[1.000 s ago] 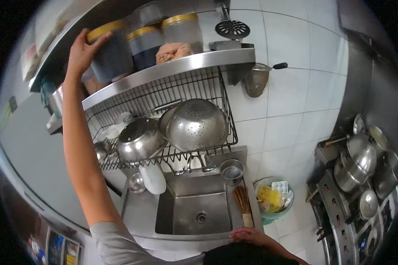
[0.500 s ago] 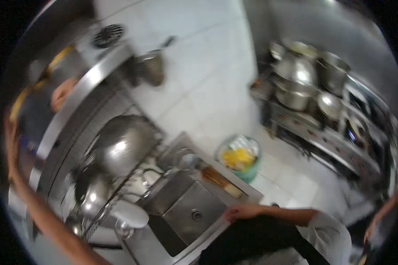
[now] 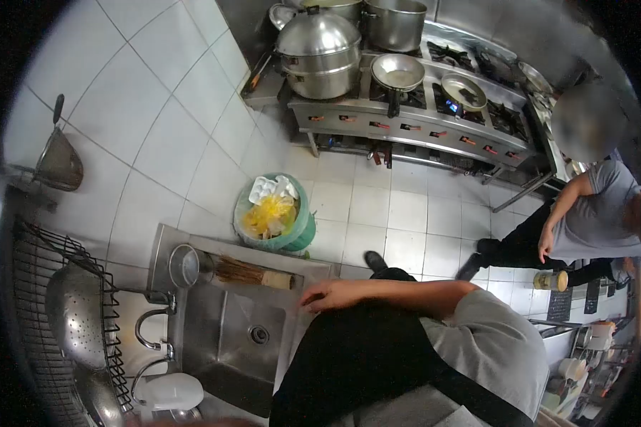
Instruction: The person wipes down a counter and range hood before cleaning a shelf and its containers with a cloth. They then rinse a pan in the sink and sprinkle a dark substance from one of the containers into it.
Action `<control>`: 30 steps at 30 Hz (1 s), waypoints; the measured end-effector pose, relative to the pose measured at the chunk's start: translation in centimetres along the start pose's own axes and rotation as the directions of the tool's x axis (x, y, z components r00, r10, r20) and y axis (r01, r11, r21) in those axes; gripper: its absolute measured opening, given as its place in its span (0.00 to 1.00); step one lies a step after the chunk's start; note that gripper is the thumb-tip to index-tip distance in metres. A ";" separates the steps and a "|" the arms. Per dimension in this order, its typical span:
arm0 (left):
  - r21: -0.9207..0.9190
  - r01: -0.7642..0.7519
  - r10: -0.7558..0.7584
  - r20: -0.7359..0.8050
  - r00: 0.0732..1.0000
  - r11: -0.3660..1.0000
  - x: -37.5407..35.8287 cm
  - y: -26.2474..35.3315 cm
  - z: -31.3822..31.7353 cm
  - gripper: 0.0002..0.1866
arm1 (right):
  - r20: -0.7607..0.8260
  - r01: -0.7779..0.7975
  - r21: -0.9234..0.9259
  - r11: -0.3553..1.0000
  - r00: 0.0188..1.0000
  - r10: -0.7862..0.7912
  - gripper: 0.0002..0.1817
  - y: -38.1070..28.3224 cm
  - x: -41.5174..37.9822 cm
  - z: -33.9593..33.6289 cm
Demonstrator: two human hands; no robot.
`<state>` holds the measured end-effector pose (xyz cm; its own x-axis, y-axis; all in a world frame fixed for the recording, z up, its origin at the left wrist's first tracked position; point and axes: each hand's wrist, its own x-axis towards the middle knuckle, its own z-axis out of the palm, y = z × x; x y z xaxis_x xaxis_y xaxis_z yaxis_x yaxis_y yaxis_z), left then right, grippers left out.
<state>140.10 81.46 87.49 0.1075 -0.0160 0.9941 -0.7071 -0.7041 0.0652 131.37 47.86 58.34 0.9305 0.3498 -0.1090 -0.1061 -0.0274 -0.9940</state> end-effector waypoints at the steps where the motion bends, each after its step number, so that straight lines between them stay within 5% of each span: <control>1: -0.017 0.327 -0.326 0.045 0.944 0.945 -2.9 -0.5 3.3 0.20 | 0.006 -0.003 0.008 1.000 1.000 0.003 0.20 0.1 -0.5 -0.5; 3: -0.122 0.657 -0.612 0.270 0.743 0.744 -8.1 1.6 9.8 0.16 | -0.016 -0.037 -0.067 0.997 0.999 0.036 0.20 -0.3 -1.2 -2.1; 5: -0.235 0.943 -0.579 0.746 0.330 0.236 -19.4 -4.9 13.9 0.19 | -0.032 -0.044 -0.078 0.996 0.999 0.041 0.21 0.9 -1.6 -2.9; 6: -0.212 0.971 -0.490 0.838 0.238 0.108 -20.8 1.0 16.6 0.20 | -0.051 -0.055 -0.086 0.995 0.997 0.051 0.21 1.4 -2.1 -3.8; 7: 0.065 0.780 -0.349 0.915 0.202 0.623 -20.6 5.6 18.4 0.21 | -0.076 -0.067 -0.084 0.994 0.995 0.060 0.21 1.2 -2.7 -5.1; 8: 0.131 0.729 -0.277 0.957 0.083 0.672 -24.1 7.3 18.7 0.22 | -0.014 -0.127 -0.115 0.985 0.992 0.127 0.23 0.7 -3.0 -6.2; 10: -0.043 0.391 0.044 0.999 0.005 0.919 -28.1 8.8 20.2 0.24 | 0.013 -0.192 -0.125 0.973 0.981 0.195 0.26 0.1 -4.0 -8.6; 14: -0.013 0.475 0.082 0.989 -0.124 0.880 -33.5 12.8 23.4 0.25 | -0.130 -0.250 -0.165 0.954 0.965 0.230 0.25 1.5 -7.3 -13.6; 16: 0.032 0.557 0.145 0.951 -0.272 0.830 -33.4 16.0 26.1 0.26 | -0.244 -0.294 -0.148 0.944 0.936 0.253 0.25 2.7 -9.8 -16.1; 22: 0.018 0.558 0.272 0.860 -0.432 0.829 -32.4 24.2 35.2 0.25 | -0.436 -0.358 -0.142 0.923 0.860 0.266 0.25 4.4 -15.5 -24.4; 26: -0.236 0.589 0.453 0.855 -0.253 0.773 -34.7 25.1 40.8 0.24 | -0.597 -0.363 -0.094 0.927 0.766 0.239 0.25 3.9 -18.6 -28.0; 28: 0.040 0.536 0.242 0.862 -0.446 0.843 -34.3 24.3 43.6 0.24 | -0.599 -0.359 -0.058 0.931 0.759 0.255 0.26 3.9 -18.4 -29.3; 29: -0.290 0.401 0.414 0.870 -0.267 0.869 -39.6 19.5 46.7 0.25 | -0.591 -0.381 -0.047 0.923 0.756 0.282 0.25 3.6 -18.1 -29.8; 30: -0.303 0.403 0.428 0.863 -0.268 0.864 -39.7 19.7 48.0 0.25 | -0.602 -0.384 -0.041 0.922 0.746 0.285 0.25 3.5 -17.9 -30.6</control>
